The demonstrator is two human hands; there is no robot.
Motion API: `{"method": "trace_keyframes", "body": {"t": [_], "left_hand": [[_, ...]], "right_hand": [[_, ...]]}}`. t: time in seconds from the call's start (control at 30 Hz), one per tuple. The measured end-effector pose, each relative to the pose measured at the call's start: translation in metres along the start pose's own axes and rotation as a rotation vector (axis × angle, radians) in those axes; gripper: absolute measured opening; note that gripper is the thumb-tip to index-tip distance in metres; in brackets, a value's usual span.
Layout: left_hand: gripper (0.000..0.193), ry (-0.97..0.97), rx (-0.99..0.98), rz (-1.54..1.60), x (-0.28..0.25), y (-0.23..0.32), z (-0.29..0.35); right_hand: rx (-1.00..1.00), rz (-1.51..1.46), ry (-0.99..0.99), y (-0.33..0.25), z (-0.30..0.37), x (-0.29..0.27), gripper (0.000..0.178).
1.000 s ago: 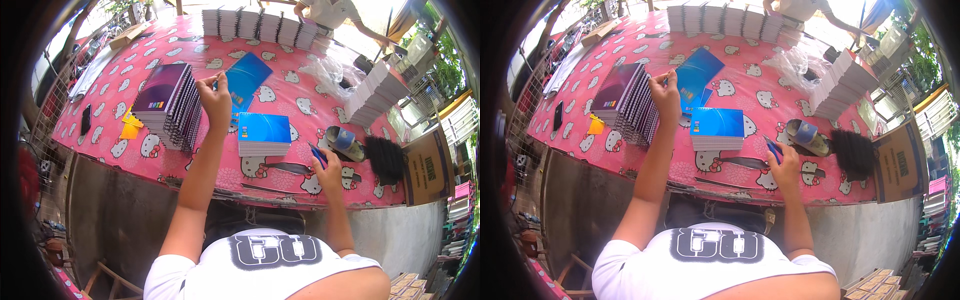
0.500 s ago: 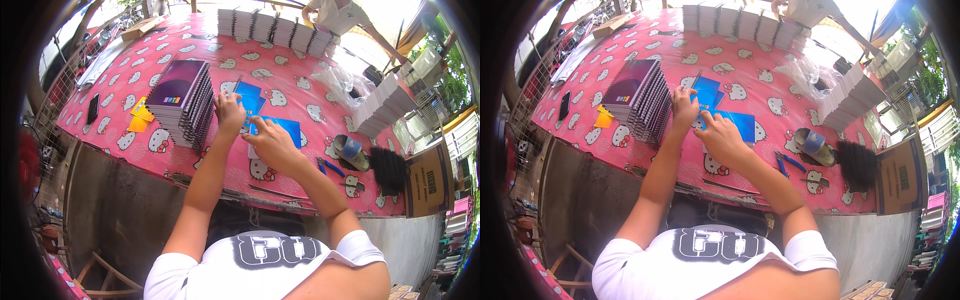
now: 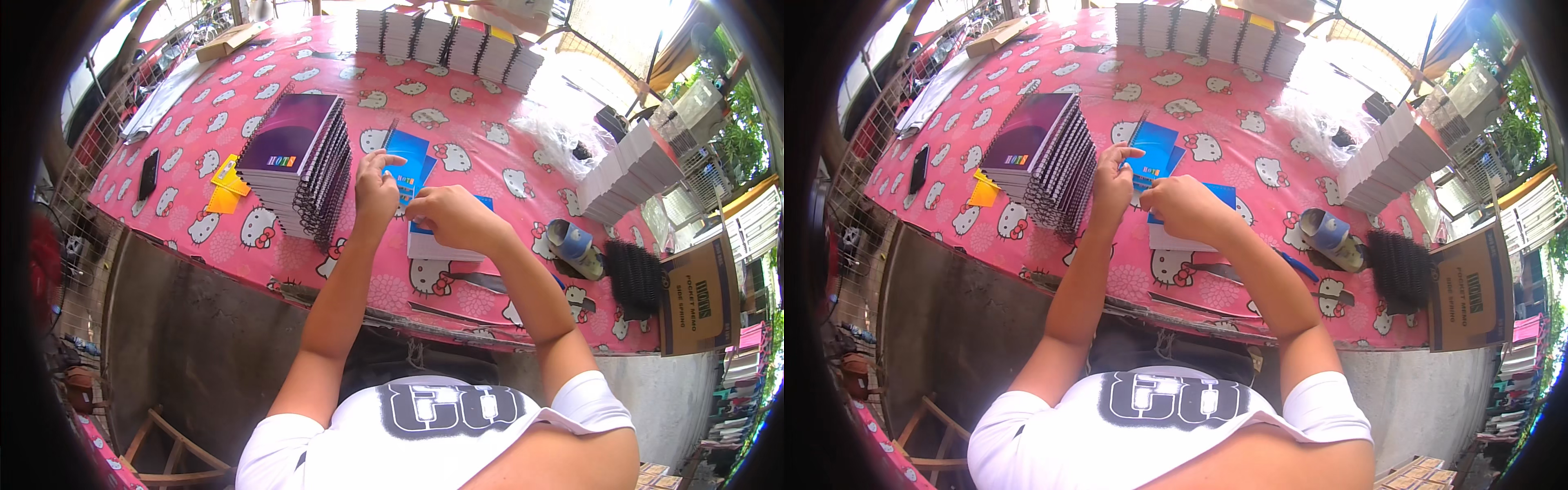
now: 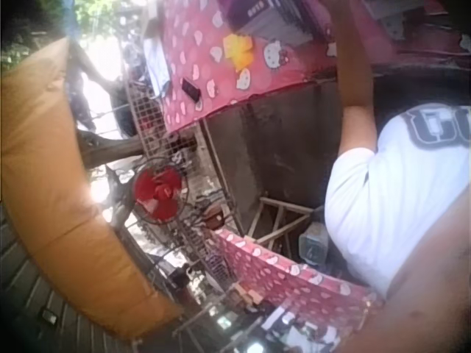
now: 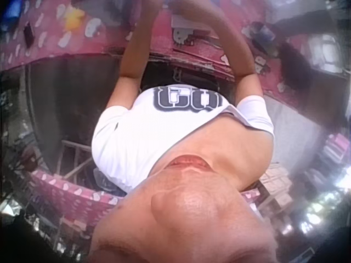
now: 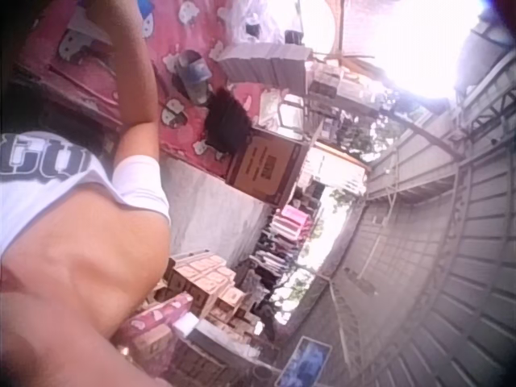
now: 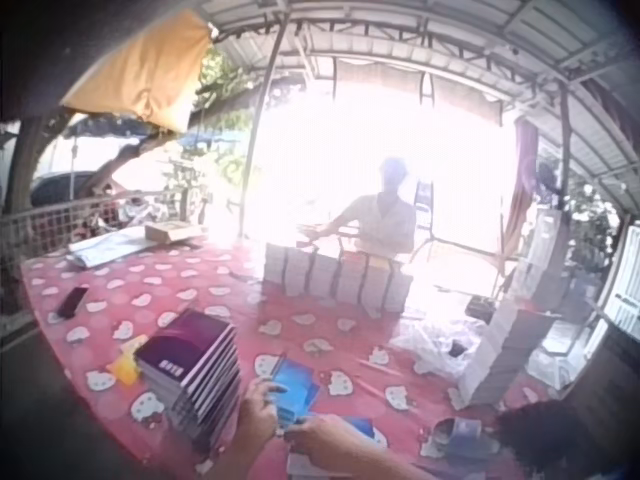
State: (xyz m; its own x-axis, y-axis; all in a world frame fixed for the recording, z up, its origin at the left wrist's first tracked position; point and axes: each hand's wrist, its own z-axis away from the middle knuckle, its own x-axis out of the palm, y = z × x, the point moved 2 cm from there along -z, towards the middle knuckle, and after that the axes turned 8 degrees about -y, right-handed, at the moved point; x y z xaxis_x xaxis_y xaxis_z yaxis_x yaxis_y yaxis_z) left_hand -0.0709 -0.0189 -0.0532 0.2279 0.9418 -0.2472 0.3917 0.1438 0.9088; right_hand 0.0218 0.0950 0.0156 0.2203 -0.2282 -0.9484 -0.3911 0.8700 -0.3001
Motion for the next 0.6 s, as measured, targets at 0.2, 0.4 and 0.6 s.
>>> {"method": "trace_keyframes", "body": {"t": [0.2,0.4,0.6], "left_hand": [[0.028,-0.162,-0.262,0.497,-0.012,0.037,0.019],[0.033,-0.406,-0.451,0.597,0.006,0.057,0.024],[0.041,-0.339,0.214,0.306,0.001,0.055,0.032]], "right_hand": [[0.079,-0.227,0.440,0.010,0.024,-0.017,0.025],[-0.140,-0.117,0.639,-0.014,0.048,0.007,0.032],[0.135,-0.192,0.866,0.037,0.095,-0.014,0.048]]}}
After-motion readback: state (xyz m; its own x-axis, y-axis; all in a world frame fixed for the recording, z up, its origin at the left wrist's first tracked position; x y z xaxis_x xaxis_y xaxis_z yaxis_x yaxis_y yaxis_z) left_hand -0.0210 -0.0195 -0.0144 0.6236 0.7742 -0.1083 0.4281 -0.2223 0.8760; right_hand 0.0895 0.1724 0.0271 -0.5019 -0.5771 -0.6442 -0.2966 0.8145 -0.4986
